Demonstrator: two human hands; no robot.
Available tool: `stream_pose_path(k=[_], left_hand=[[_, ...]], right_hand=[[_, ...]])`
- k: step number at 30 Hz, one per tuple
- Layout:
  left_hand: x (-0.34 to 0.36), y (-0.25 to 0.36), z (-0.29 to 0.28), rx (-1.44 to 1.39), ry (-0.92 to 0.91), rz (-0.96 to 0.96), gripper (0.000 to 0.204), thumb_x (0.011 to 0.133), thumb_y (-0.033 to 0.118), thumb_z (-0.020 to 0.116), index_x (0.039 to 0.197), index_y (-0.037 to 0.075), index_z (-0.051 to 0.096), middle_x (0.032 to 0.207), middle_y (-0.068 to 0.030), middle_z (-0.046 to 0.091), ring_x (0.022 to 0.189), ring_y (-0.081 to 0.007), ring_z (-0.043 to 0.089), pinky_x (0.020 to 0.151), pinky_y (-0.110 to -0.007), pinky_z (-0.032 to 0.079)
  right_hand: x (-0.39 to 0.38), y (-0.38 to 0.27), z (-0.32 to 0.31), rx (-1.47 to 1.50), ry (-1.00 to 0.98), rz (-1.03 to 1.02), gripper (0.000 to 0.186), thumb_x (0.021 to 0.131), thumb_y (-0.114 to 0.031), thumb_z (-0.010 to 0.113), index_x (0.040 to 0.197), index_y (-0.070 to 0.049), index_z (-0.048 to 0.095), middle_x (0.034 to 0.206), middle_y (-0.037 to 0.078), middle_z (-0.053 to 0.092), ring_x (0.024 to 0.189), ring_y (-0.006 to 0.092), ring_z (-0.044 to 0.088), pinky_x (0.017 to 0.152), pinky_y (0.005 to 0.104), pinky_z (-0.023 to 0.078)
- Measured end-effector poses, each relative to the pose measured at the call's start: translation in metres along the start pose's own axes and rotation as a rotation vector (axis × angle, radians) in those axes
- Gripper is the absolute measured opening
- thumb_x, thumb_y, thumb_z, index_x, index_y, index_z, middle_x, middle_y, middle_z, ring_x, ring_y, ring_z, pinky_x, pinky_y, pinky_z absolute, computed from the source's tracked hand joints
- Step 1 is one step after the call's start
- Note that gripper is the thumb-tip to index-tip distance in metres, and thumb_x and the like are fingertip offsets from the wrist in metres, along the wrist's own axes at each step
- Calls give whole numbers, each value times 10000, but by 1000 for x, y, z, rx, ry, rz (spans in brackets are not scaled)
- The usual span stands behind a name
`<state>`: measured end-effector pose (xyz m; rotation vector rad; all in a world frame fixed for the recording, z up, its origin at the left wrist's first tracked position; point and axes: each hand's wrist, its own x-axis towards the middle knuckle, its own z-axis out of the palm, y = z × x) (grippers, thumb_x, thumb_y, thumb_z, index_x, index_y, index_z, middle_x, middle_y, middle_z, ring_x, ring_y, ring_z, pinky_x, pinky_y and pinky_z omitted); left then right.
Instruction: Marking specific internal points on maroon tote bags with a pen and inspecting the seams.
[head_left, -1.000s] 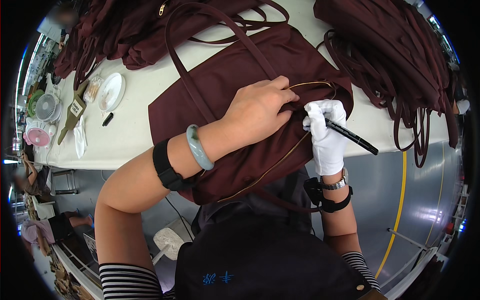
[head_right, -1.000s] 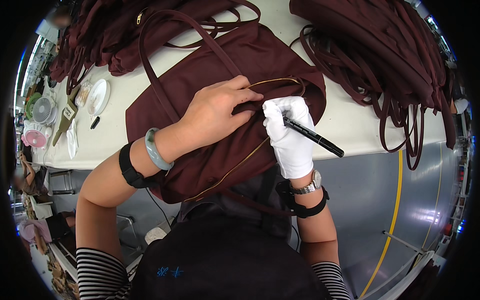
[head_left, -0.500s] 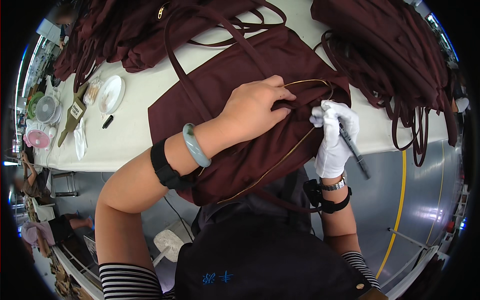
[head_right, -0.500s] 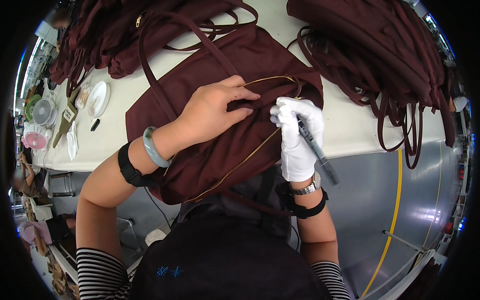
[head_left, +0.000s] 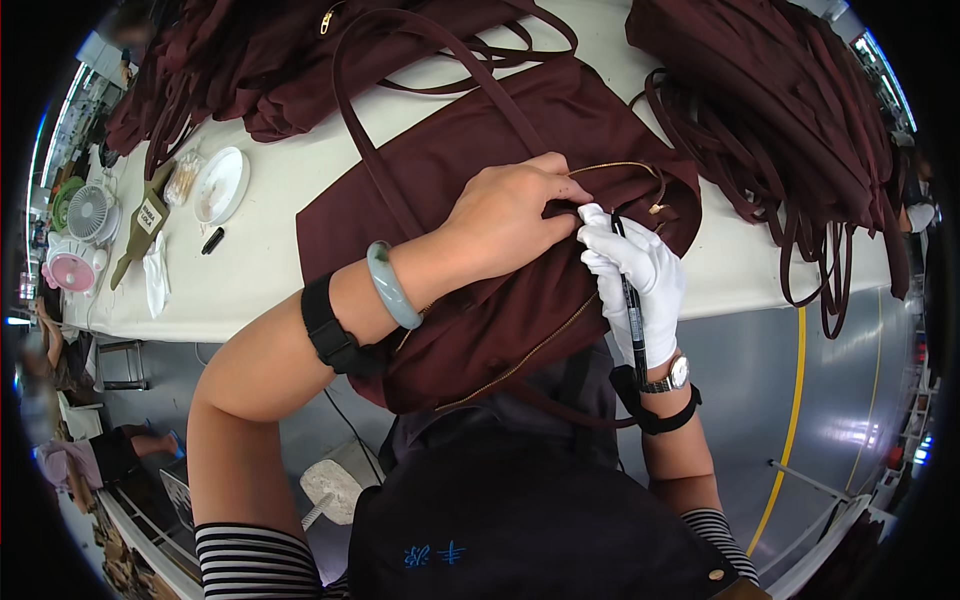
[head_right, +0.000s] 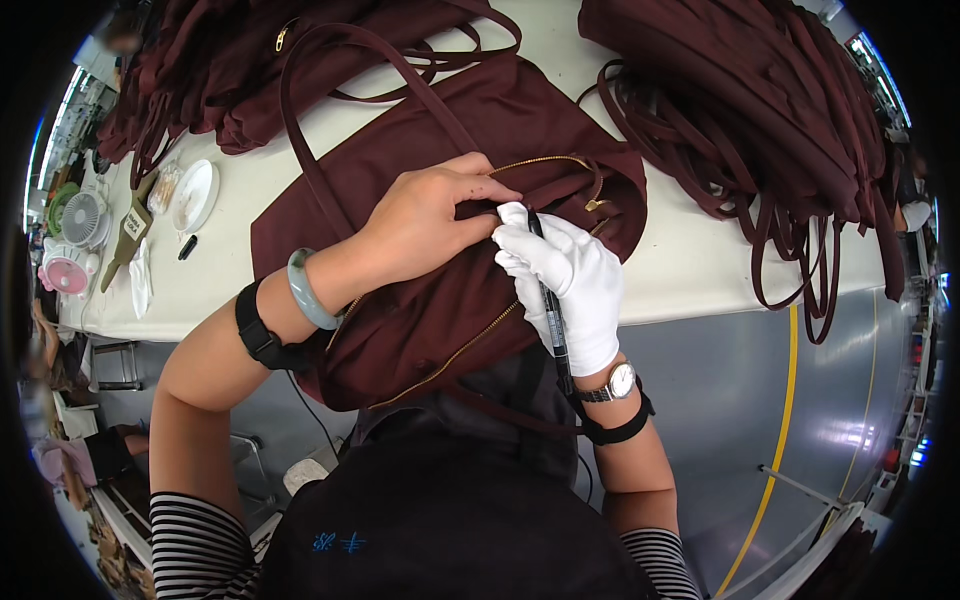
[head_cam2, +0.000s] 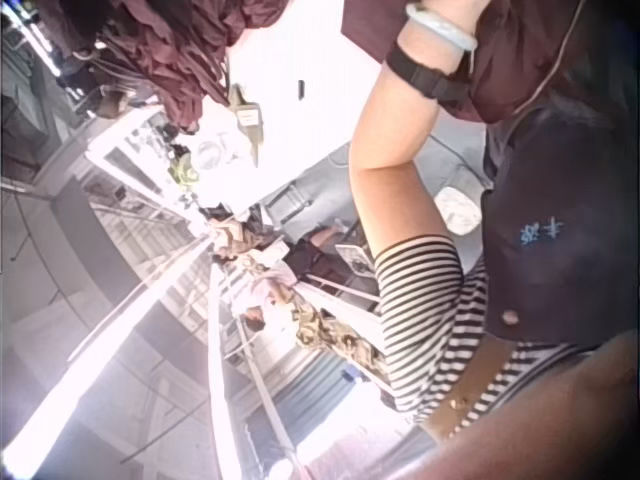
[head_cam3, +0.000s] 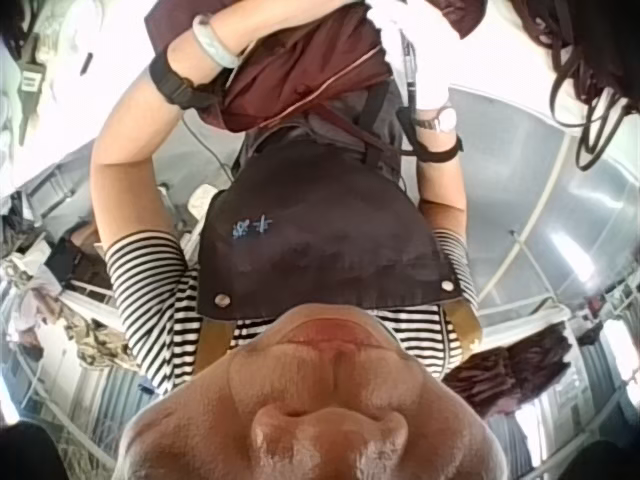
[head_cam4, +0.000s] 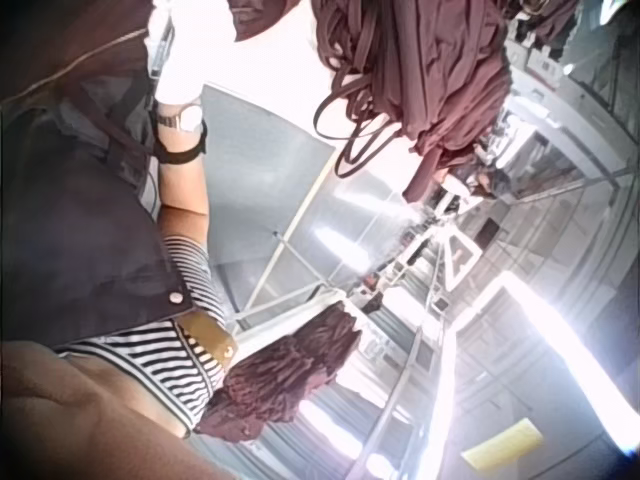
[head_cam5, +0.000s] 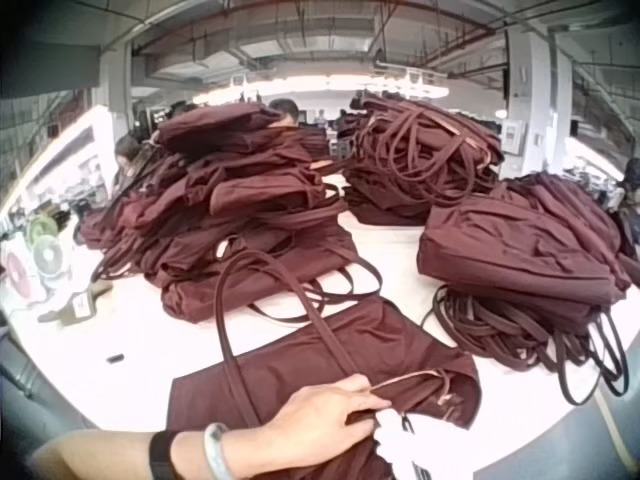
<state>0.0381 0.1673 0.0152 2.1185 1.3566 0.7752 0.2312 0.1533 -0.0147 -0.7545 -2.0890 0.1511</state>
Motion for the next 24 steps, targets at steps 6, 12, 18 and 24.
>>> stream_pose_path(k=[6, 12, 18, 24], left_hand=[[0, -2, 2, 1, 35, 53, 280, 811, 114, 666, 1087, 88, 708, 967, -66, 612, 840, -254, 636, 740, -346, 500], [-1, -1, 3, -3, 10, 11, 276, 815, 122, 678, 1087, 83, 704, 985, -70, 615, 858, -260, 638, 762, -355, 505], [0, 3, -3, 46, -8, 55, 327, 815, 116, 681, 1140, 89, 671, 1057, -81, 604, 922, -278, 622, 814, -366, 503], [-69, 38, -8, 356, 188, 294, 467, 735, 54, 727, 1173, 37, 564, 1212, -128, 522, 1077, -311, 528, 877, -394, 485]], right_hand=[[-4, 2, 2, -28, 106, 72, 285, 780, -103, 711, 1045, -174, 630, 936, 22, 670, 804, 268, 648, 641, 357, 510], [-7, 5, 3, -54, 54, 36, 250, 805, -112, 699, 1043, -172, 648, 979, 15, 677, 858, 248, 636, 692, 349, 516], [-9, 0, 3, 471, 348, 264, 166, 917, -29, 562, 1069, -51, 624, 1089, 146, 689, 964, 198, 643, 814, 292, 496], [-20, 2, -3, 443, 504, 210, 320, 989, -247, 504, 1121, 23, 614, 900, 198, 700, 714, 219, 672, 622, 271, 494]])
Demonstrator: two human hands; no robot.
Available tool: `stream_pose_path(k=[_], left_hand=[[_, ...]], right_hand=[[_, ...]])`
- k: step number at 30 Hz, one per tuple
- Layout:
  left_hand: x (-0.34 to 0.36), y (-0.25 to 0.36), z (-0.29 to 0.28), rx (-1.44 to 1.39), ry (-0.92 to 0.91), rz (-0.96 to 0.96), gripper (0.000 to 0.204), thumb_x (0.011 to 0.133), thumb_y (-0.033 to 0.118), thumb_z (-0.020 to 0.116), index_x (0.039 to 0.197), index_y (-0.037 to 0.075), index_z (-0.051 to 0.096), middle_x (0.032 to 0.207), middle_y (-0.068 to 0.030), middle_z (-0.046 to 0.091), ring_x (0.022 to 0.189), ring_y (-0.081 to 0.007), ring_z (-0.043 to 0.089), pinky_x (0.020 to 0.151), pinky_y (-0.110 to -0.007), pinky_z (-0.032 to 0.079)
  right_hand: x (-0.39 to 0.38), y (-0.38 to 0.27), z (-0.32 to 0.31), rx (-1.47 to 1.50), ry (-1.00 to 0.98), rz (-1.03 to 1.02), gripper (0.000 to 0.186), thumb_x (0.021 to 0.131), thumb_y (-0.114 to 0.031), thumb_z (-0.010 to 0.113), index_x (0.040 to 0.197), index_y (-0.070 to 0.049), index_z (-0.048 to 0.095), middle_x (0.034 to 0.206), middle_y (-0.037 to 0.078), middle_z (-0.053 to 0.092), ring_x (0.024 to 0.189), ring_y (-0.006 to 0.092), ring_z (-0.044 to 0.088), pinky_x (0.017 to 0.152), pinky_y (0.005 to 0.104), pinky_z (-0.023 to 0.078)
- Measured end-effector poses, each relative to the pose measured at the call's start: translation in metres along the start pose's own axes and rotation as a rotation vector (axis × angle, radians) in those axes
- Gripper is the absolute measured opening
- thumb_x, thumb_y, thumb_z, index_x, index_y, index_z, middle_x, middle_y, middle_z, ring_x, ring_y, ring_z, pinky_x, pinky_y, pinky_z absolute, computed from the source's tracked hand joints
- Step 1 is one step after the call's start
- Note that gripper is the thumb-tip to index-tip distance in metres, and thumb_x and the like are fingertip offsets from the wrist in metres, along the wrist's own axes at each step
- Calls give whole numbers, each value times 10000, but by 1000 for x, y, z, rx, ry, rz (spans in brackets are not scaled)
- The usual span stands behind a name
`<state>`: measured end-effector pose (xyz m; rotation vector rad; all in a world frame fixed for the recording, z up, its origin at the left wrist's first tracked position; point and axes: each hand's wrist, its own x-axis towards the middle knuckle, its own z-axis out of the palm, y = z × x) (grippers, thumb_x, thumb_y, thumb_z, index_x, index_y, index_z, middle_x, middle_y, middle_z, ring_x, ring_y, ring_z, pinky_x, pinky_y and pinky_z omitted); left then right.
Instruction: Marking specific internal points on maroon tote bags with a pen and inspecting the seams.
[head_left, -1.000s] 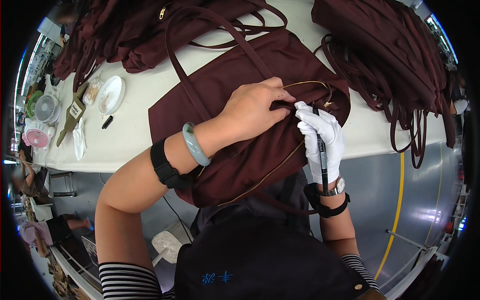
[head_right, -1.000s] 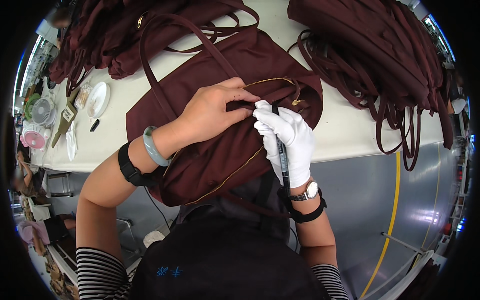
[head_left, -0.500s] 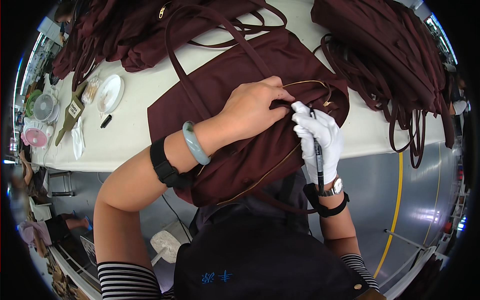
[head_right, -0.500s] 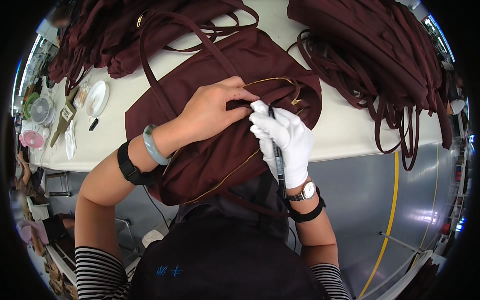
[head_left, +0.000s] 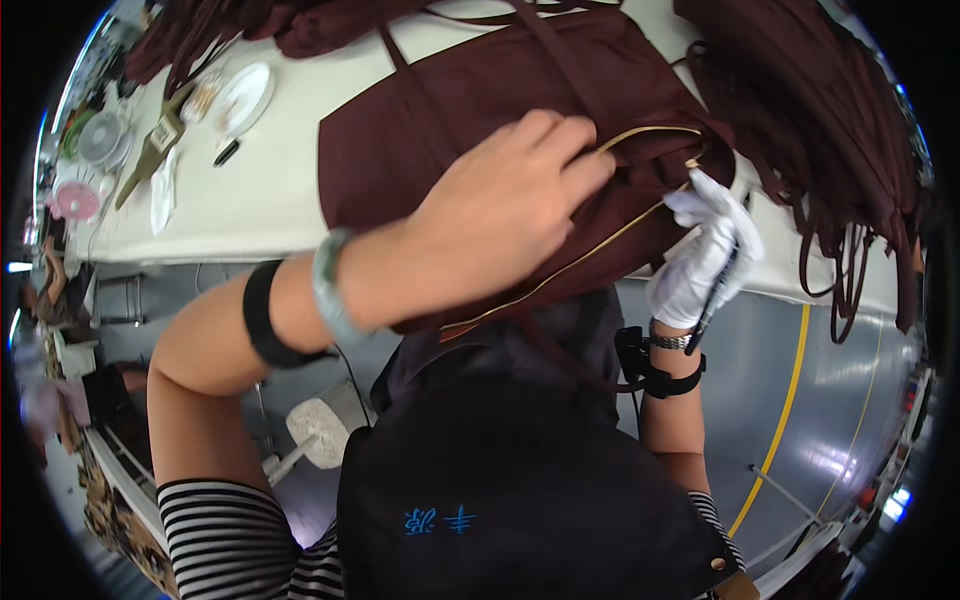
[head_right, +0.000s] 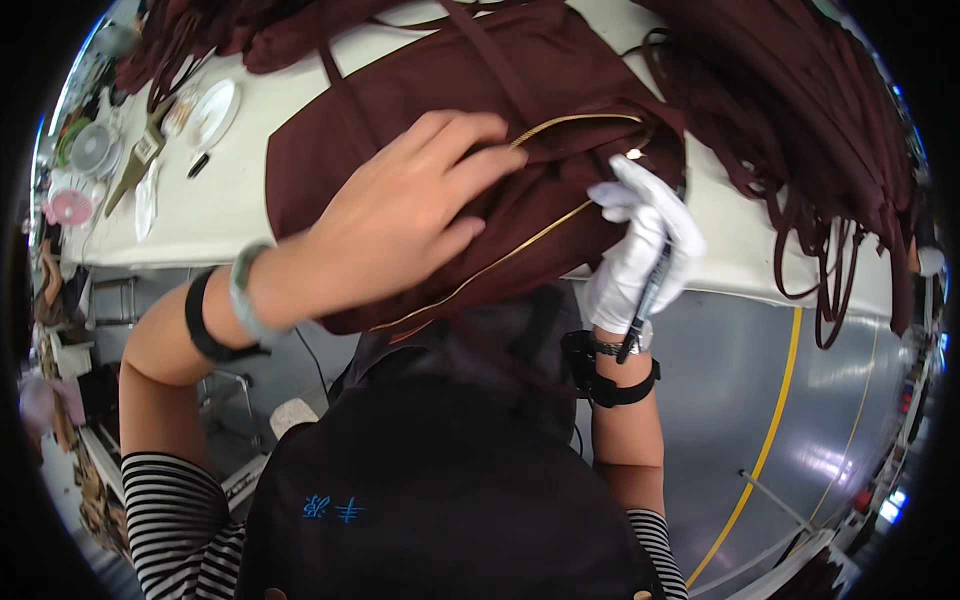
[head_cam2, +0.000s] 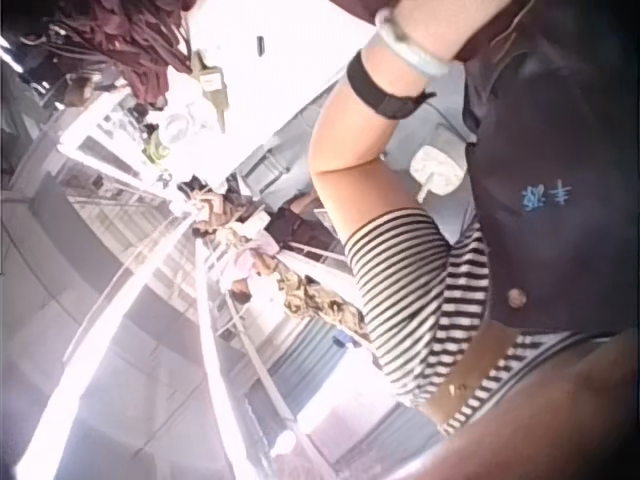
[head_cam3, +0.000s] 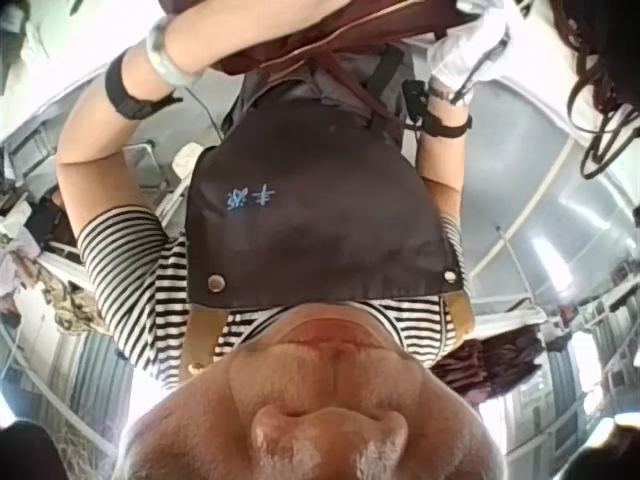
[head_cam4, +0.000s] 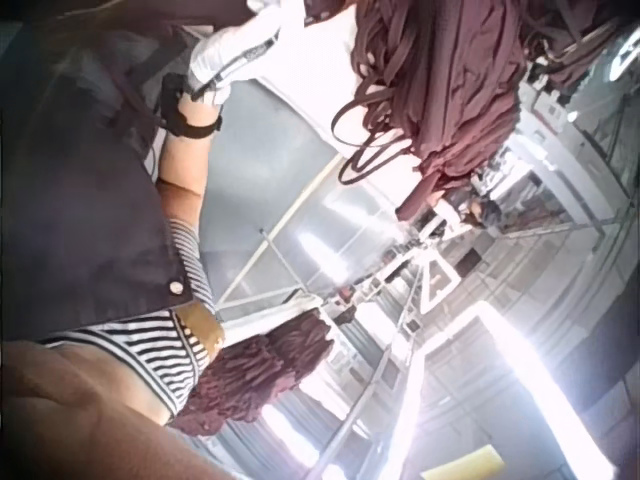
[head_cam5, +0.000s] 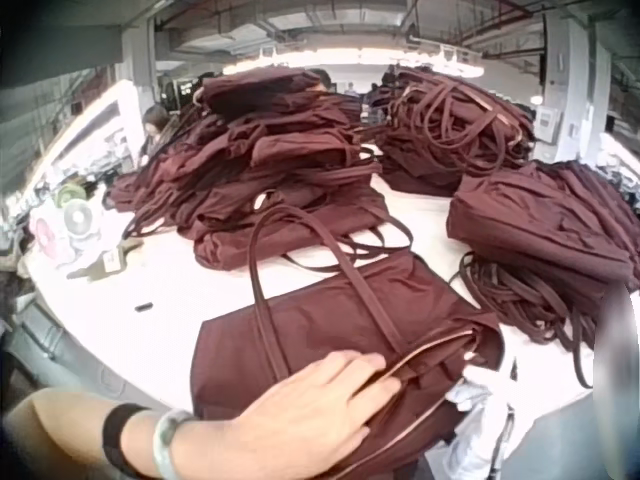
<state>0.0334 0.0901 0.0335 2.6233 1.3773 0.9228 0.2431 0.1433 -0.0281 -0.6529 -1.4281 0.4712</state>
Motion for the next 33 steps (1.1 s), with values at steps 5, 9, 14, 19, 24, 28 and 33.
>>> stream_pose_path(k=[5, 9, 14, 19, 24, 28, 33], left_hand=[[-83, 55, -28, 1, -102, -225, 422, 661, 162, 815, 1009, 61, 599, 1056, -84, 565, 891, -267, 546, 733, -363, 439], [-107, 60, 7, 148, -32, -423, 554, 635, 251, 825, 1089, 62, 570, 1053, -78, 558, 971, -277, 525, 868, -412, 381], [-102, 33, 9, 269, 97, -319, 296, 659, 105, 741, 919, 83, 600, 931, -40, 568, 918, -264, 530, 826, -388, 384], [-88, -7, -19, 431, 329, -204, 121, 676, 113, 593, 791, 143, 564, 878, -22, 518, 847, -241, 519, 788, -396, 413], [-96, -5, -1, 280, 250, -128, 127, 691, 73, 600, 806, 106, 557, 950, -61, 540, 890, -254, 539, 765, -371, 458], [-104, 3, 4, 64, 303, -291, 239, 606, -69, 638, 797, 42, 548, 1000, -101, 563, 864, -290, 537, 719, -376, 443], [-101, 8, 4, -196, 358, -429, 249, 684, 63, 765, 804, 57, 547, 954, -80, 561, 835, -268, 521, 727, -367, 417]], right_hand=[[-14, -3, -7, 293, 5, -10, 306, 990, -291, 520, 1176, -49, 542, 810, 235, 683, 540, 244, 631, 467, 256, 464], [-23, -16, -9, 290, -22, 48, 314, 962, -280, 552, 1137, -20, 572, 760, 230, 678, 516, 234, 623, 438, 249, 452], [-28, -38, -4, 261, -79, 44, 296, 954, -264, 561, 1099, -7, 587, 704, 226, 667, 505, 211, 611, 439, 231, 424], [-23, -59, 8, 298, -190, 8, 355, 963, -294, 563, 983, 54, 630, 706, 220, 667, 550, 208, 630, 477, 242, 460], [-19, -54, 34, 215, -456, 43, 207, 875, -115, 590, 913, 70, 673, 798, 169, 704, 677, 240, 688, 617, 302, 544], [-27, -45, 49, 152, -543, 70, 173, 845, -51, 559, 934, 27, 684, 833, 144, 706, 702, 243, 690, 625, 305, 540], [-29, -39, 50, 137, -546, 37, 183, 811, -43, 576, 946, 23, 681, 830, 136, 704, 687, 237, 678, 620, 307, 531]])
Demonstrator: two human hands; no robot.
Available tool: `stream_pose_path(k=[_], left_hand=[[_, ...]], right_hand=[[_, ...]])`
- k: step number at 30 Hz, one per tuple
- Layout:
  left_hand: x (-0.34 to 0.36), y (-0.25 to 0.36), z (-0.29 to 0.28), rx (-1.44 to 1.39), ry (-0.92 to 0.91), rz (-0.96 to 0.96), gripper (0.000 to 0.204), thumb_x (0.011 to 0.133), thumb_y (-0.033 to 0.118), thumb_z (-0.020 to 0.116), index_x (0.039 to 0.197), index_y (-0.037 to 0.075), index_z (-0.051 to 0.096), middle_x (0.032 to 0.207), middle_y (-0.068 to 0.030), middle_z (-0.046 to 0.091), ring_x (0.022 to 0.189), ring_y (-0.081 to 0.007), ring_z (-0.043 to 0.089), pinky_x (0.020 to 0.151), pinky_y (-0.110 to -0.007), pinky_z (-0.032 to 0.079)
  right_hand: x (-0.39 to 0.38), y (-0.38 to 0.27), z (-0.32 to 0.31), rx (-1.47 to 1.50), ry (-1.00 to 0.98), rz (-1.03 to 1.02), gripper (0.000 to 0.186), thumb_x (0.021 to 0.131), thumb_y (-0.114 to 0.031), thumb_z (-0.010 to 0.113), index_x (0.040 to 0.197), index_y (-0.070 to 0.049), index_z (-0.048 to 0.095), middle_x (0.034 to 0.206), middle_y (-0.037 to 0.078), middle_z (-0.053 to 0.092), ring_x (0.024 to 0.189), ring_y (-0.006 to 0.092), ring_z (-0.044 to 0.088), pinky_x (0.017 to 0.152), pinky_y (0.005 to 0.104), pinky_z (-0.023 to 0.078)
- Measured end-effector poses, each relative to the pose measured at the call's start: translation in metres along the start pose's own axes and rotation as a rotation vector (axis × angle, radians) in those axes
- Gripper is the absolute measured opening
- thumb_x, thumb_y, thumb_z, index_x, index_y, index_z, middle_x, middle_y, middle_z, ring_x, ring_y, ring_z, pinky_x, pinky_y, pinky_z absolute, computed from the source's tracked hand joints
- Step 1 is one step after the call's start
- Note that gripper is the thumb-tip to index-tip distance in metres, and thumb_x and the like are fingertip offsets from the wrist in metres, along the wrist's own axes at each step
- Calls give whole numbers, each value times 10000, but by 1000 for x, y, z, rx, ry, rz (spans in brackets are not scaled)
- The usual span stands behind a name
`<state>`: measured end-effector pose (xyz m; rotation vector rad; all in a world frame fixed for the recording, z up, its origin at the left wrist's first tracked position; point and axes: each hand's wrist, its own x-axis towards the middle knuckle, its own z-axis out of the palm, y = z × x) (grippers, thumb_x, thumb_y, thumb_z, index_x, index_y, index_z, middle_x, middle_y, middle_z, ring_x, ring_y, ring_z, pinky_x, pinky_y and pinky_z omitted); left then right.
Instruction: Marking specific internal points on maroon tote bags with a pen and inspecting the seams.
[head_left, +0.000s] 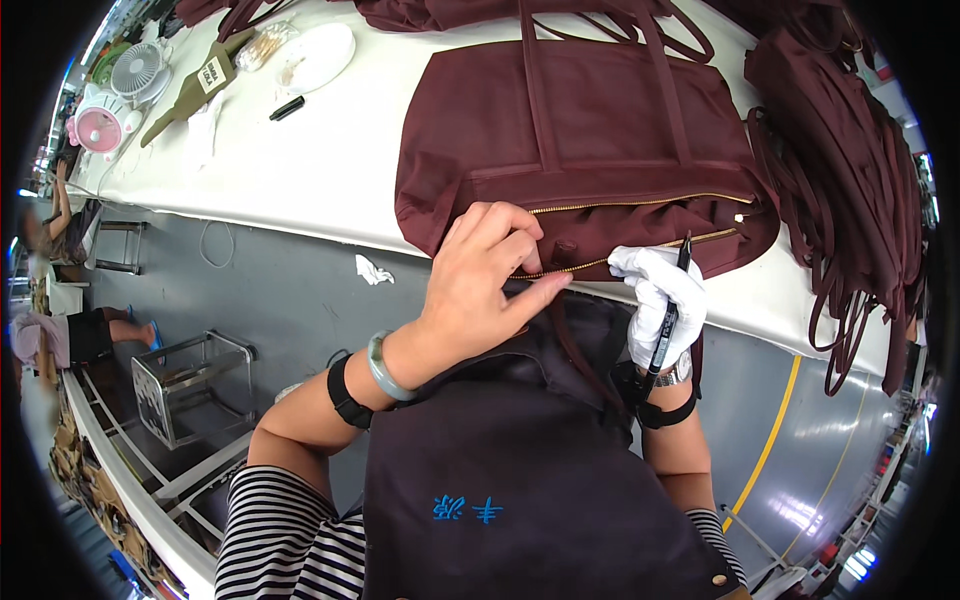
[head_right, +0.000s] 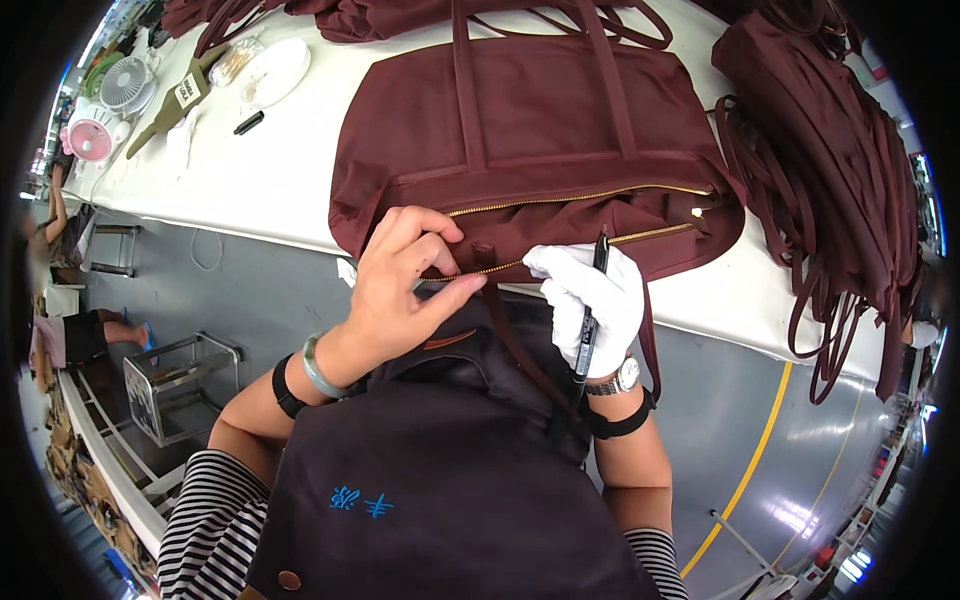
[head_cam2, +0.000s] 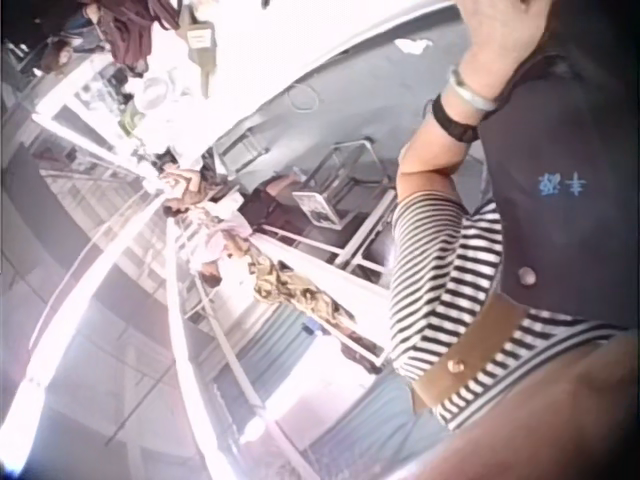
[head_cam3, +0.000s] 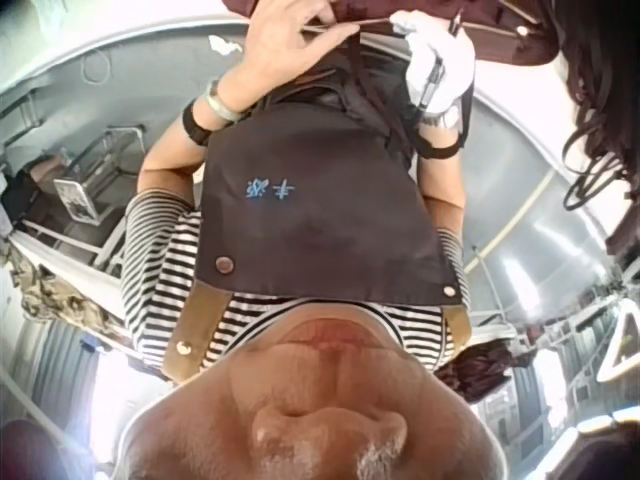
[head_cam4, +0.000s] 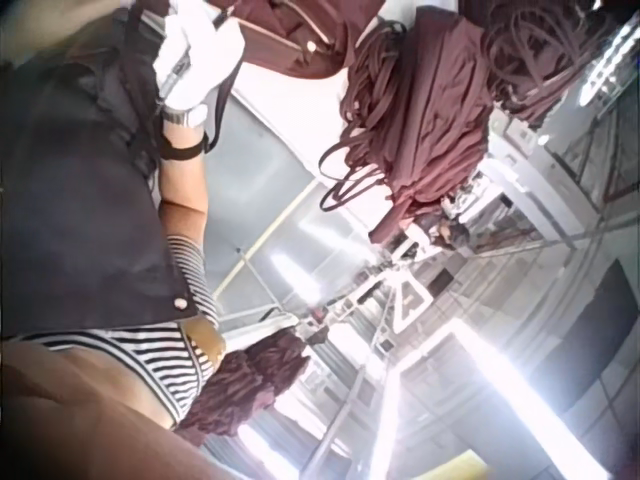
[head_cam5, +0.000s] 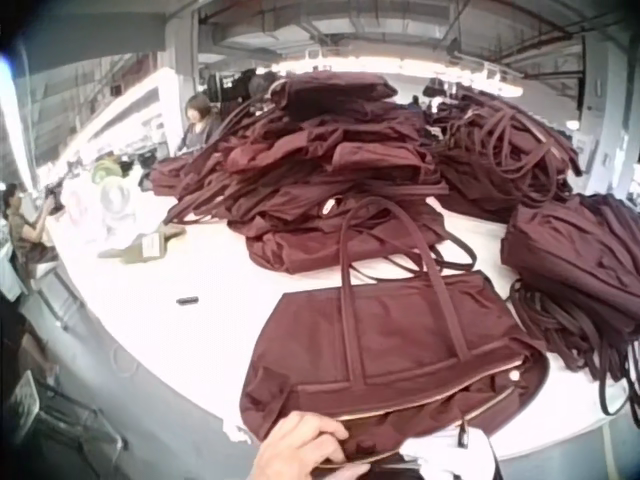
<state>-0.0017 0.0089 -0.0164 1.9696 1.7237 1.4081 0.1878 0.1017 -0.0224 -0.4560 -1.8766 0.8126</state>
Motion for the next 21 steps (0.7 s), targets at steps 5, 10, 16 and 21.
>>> stream_pose_path(k=[5, 10, 16, 21], left_hand=[[3, 2, 4, 18, -25, -138, 293, 668, 122, 824, 833, 63, 588, 885, -43, 576, 837, -225, 522, 734, -340, 398], [3, 4, 7, 2, -2, -122, 244, 669, 86, 812, 854, 76, 653, 798, -18, 571, 787, -208, 514, 766, -333, 371], [11, -3, 12, -43, 43, -49, 198, 656, 55, 797, 785, 73, 649, 798, -11, 575, 795, -205, 502, 756, -327, 364], [28, -9, 20, 21, 157, 49, 199, 642, 26, 787, 766, 79, 640, 786, -17, 572, 768, -209, 506, 759, -330, 366]], right_hand=[[0, 3, -2, -22, -30, -7, 185, 797, -44, 583, 943, 22, 675, 828, 136, 704, 694, 243, 680, 638, 310, 534], [-3, 2, -1, 24, -33, 27, 200, 825, -57, 570, 976, 34, 664, 842, 142, 709, 706, 241, 685, 647, 313, 538], [7, -8, -6, 126, -48, 147, 489, 937, -378, 546, 1134, 62, 632, 892, 143, 676, 759, 203, 654, 682, 302, 514], [26, -6, -10, 246, -31, 298, 413, 914, -289, 541, 1149, 36, 641, 929, 146, 689, 798, 186, 643, 699, 296, 501]])
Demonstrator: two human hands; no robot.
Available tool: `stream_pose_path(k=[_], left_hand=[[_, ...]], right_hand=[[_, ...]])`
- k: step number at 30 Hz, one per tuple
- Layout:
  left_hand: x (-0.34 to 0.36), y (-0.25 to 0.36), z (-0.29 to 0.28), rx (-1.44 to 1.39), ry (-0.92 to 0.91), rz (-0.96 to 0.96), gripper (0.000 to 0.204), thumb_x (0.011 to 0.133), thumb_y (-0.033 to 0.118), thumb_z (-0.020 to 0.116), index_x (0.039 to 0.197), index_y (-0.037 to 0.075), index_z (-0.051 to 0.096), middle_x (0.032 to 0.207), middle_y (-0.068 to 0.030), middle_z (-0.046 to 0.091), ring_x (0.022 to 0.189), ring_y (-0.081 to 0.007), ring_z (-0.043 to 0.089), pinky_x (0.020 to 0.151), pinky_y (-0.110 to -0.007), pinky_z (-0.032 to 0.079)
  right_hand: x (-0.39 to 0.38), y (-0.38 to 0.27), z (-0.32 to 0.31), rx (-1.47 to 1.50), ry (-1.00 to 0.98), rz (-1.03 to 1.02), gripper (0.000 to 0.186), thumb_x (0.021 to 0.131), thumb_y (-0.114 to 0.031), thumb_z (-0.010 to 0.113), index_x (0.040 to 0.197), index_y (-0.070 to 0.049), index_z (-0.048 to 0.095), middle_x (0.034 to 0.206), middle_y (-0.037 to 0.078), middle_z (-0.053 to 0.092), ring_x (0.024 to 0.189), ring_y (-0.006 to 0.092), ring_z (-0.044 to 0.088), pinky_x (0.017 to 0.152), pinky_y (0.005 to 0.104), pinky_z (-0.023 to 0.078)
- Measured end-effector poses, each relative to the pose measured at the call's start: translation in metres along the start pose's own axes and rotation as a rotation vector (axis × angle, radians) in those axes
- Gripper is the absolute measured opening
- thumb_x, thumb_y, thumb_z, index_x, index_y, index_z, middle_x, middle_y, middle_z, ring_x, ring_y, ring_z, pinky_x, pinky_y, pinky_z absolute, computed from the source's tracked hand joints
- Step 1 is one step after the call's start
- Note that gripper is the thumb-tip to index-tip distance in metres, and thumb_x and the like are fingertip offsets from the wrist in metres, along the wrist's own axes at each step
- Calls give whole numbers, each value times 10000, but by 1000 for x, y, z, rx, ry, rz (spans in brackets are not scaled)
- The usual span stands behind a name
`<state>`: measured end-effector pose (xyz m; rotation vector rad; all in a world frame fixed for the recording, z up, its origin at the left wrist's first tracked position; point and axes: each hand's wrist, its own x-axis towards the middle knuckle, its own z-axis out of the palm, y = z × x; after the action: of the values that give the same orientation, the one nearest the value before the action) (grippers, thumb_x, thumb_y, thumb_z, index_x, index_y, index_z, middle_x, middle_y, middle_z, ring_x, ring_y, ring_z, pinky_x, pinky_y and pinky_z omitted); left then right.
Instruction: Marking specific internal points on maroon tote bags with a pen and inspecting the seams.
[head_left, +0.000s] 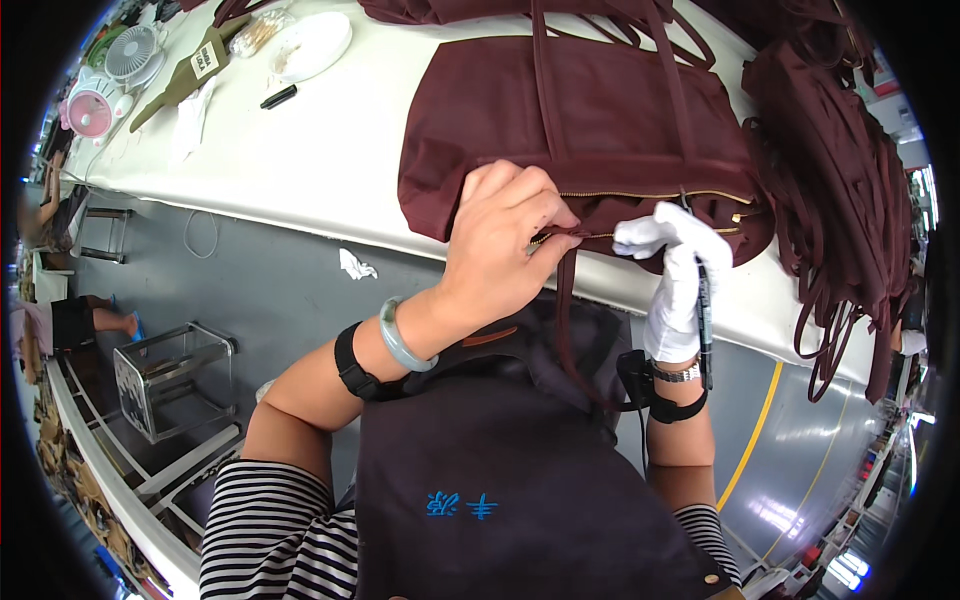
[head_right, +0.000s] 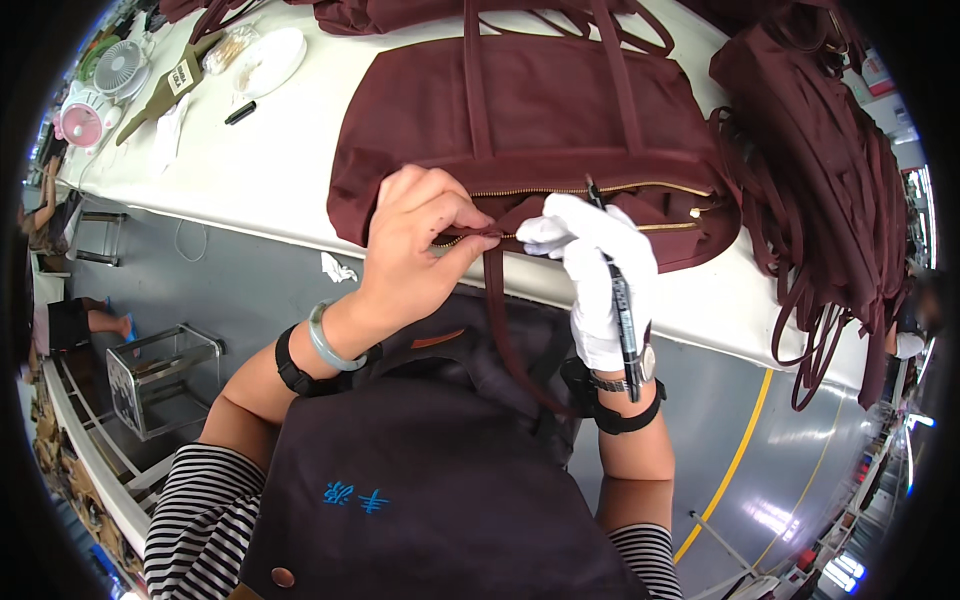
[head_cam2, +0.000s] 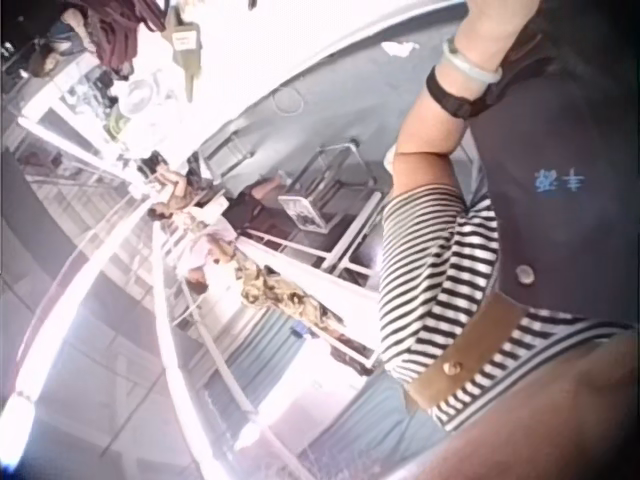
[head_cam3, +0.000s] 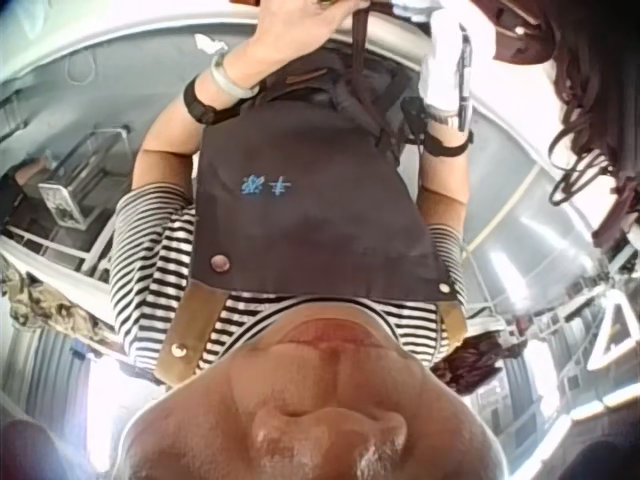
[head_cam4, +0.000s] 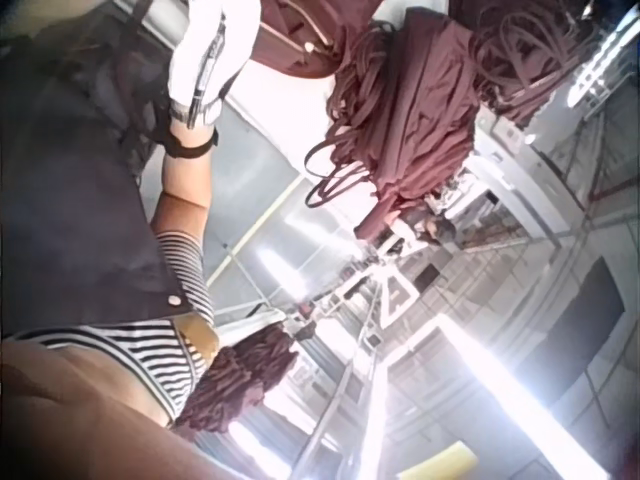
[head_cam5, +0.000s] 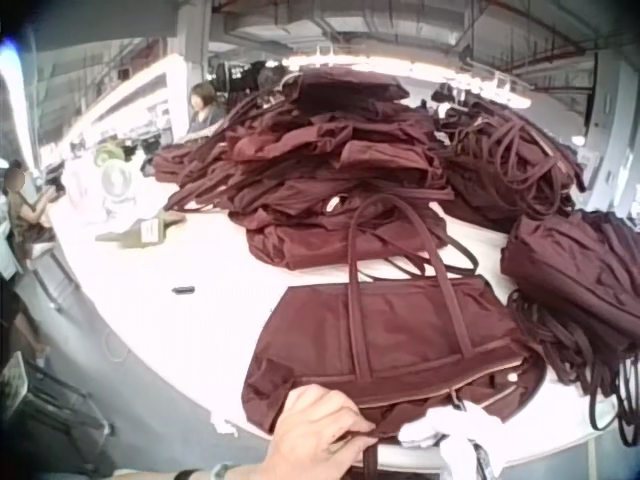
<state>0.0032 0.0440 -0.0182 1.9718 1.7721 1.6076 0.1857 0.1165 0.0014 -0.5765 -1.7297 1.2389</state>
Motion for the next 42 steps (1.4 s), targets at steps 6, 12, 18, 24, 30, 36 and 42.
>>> stream_pose_path(k=[6, 12, 18, 24, 30, 36, 42], left_hand=[[1, -5, 7, -92, -71, -79, 207, 640, -5, 779, 736, 78, 615, 752, -8, 554, 738, -199, 511, 757, -330, 372], [2, -8, 7, -112, -112, -117, 205, 640, -19, 768, 728, 61, 601, 738, -16, 546, 736, -202, 511, 726, -325, 375], [5, -8, 6, -77, -136, -113, 177, 655, -28, 742, 728, 52, 602, 731, -20, 547, 737, -201, 508, 717, -327, 378], [5, -8, 6, -128, -141, -146, 156, 669, -28, 727, 725, 53, 606, 729, -20, 555, 739, -195, 513, 733, -325, 391], [6, -8, 5, -110, -171, -157, 177, 667, -16, 756, 747, 52, 613, 721, -19, 553, 749, -193, 523, 742, -325, 397], [6, -7, 4, -128, -179, -186, 198, 684, 40, 793, 747, 46, 605, 737, -21, 551, 742, -197, 521, 741, -326, 397], [7, -8, 5, -126, -187, -174, 186, 672, -15, 756, 740, 45, 593, 738, -28, 535, 739, -200, 519, 732, -330, 394]], right_hand=[[14, 9, -5, -497, -260, -461, 255, 795, -143, 642, 1037, -97, 710, 833, 63, 688, 714, 221, 631, 625, 331, 487], [20, 10, -11, -775, -443, -591, 315, 711, -115, 712, 1022, -163, 692, 805, 25, 655, 668, 221, 622, 567, 331, 477], [21, 14, -15, -863, -568, -539, 392, 670, -159, 730, 1059, -183, 681, 926, 57, 675, 799, 235, 641, 597, 350, 503], [21, 16, -19, -772, -489, -645, 439, 663, -113, 732, 1090, -174, 651, 990, 67, 687, 822, 260, 644, 624, 344, 519], [21, 14, -19, -840, -524, -634, 403, 684, -124, 735, 1073, -189, 651, 992, 77, 675, 830, 253, 650, 636, 349, 525], [22, 15, -22, -470, -264, -407, 227, 789, -88, 633, 1016, -98, 643, 1007, 105, 723, 841, 272, 687, 643, 344, 544], [25, 18, -19, -669, -427, -622, 326, 705, -103, 687, 1029, -133, 658, 936, 90, 699, 721, 272, 668, 595, 345, 515]])
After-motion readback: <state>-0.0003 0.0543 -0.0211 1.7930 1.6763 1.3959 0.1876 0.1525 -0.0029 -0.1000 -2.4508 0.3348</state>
